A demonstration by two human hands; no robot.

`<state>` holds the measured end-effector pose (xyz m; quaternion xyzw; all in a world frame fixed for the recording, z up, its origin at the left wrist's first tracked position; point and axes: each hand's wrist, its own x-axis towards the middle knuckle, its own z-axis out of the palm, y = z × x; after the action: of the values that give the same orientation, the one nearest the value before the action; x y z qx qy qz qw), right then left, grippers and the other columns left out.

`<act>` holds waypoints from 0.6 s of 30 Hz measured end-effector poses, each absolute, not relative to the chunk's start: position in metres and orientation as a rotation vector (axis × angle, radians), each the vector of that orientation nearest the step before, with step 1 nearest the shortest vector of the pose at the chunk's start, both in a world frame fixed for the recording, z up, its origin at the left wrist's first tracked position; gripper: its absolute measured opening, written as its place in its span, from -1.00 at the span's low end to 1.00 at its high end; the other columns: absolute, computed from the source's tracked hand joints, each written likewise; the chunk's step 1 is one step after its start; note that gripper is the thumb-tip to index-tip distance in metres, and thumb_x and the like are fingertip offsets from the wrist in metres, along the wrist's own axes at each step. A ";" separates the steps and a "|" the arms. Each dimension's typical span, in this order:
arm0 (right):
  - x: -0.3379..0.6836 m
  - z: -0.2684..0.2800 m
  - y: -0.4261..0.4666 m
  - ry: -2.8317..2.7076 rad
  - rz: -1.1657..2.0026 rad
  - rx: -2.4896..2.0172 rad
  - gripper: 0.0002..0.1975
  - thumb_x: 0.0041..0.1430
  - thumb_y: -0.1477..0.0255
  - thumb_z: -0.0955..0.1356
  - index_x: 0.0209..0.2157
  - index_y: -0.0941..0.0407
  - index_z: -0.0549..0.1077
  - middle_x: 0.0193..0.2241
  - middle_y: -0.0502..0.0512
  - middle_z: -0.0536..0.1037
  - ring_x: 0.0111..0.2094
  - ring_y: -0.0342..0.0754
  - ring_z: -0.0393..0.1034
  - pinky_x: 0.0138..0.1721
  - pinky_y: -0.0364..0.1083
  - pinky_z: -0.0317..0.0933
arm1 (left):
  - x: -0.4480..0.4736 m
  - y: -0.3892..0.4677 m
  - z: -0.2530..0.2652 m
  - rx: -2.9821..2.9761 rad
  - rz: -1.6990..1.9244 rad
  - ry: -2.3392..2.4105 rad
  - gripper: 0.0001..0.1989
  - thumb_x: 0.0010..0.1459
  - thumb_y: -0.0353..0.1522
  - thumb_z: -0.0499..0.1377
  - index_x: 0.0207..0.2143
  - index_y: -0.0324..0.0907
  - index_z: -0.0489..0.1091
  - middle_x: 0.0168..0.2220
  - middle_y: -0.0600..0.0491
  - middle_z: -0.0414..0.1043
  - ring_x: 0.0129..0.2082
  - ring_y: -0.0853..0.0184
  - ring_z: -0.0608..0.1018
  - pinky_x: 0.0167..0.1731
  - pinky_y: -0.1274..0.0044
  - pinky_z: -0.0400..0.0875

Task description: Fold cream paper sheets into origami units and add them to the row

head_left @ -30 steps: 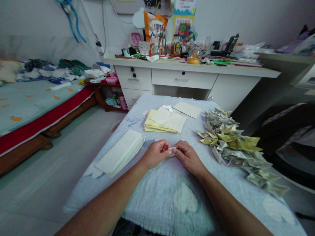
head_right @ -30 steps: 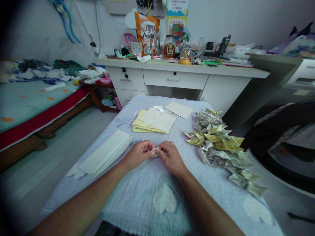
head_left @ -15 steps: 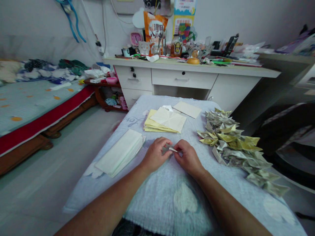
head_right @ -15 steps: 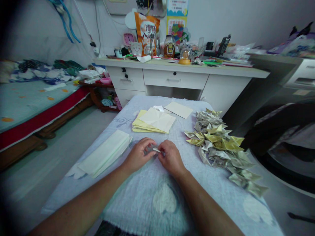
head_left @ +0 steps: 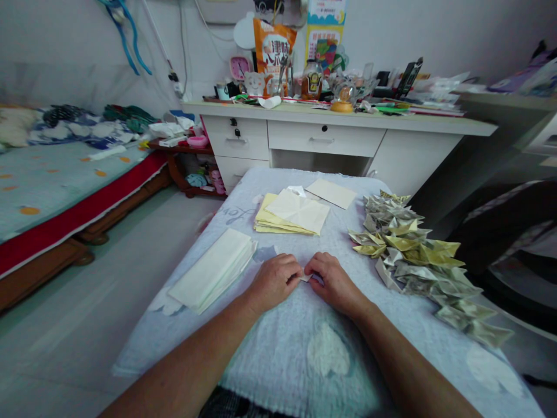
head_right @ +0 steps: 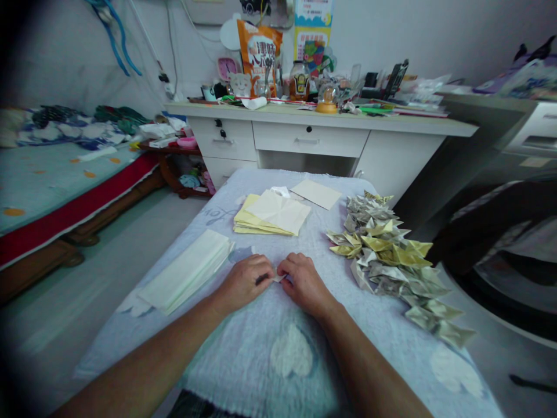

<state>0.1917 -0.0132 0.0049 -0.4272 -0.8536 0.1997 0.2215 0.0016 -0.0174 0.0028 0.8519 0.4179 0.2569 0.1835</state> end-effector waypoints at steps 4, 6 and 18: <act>0.194 0.002 -0.012 -2.347 0.567 -1.140 -0.82 0.04 0.65 0.34 -0.35 0.09 0.45 -0.33 0.03 0.42 -0.22 -0.05 0.25 -0.17 -0.08 0.05 | 0.000 -0.018 0.001 2.435 0.704 1.182 -0.89 0.10 -0.50 0.14 -0.36 -0.15 0.44 -0.34 0.05 0.43 -0.29 0.34 0.45 -0.28 0.54 0.28; 0.194 0.000 -0.010 -2.347 0.571 -1.125 -0.84 0.06 0.64 0.35 -0.37 0.09 0.46 -0.34 0.03 0.43 -0.23 -0.06 0.25 -0.18 -0.08 0.05 | -0.001 -0.018 0.000 2.469 0.701 1.179 -0.91 0.12 -0.47 0.15 -0.37 -0.16 0.45 -0.35 0.05 0.43 -0.30 0.34 0.45 -0.28 0.54 0.29; 0.191 0.003 -0.014 -2.353 0.581 -1.150 -0.87 0.09 0.59 0.39 -0.34 0.06 0.47 -0.35 0.01 0.46 -0.22 -0.06 0.28 -0.16 -0.06 0.02 | -0.002 -0.020 0.002 2.627 0.643 1.169 -0.82 0.21 -0.39 0.12 -0.44 -0.17 0.46 -0.39 0.06 0.41 -0.32 0.35 0.43 -0.30 0.52 0.27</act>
<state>0.1914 -0.0138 0.0025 -0.4173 -0.8542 0.2108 0.2274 -0.0017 -0.0200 0.0015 0.8874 0.3947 0.2173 0.0974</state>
